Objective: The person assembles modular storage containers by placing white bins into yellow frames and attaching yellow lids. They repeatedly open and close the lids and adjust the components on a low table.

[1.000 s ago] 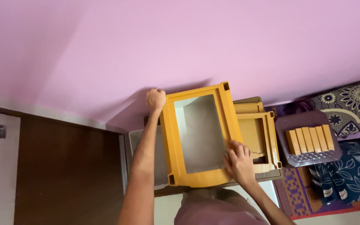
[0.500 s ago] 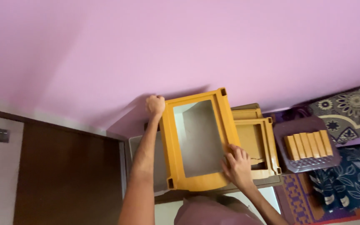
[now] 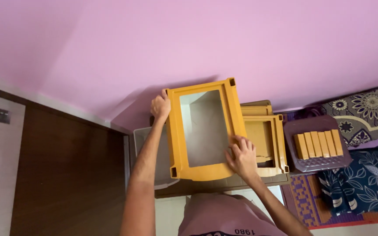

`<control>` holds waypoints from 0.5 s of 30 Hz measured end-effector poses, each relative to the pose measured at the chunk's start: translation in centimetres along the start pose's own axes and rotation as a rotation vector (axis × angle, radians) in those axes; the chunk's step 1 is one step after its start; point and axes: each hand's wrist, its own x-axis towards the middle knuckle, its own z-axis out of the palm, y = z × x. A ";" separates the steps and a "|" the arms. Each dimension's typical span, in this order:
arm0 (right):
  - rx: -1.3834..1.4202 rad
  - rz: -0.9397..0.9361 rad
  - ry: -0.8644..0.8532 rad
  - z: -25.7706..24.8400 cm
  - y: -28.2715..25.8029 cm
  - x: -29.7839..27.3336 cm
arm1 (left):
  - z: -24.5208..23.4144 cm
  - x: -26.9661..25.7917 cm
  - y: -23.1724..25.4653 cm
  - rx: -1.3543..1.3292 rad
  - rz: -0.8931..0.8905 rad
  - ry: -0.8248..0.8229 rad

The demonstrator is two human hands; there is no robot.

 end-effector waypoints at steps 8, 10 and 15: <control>-0.005 0.022 0.019 0.3 -0.1 0.0 | -0.7 3.8 2.1 -0.101 -0.134 -0.133; -0.007 0.029 0.014 0.2 0.0 0.1 | -0.3 5.0 2.7 -0.019 -0.106 -0.095; 0.000 0.057 -0.006 0.4 -0.1 0.2 | 0.7 5.7 3.1 0.073 0.006 -0.058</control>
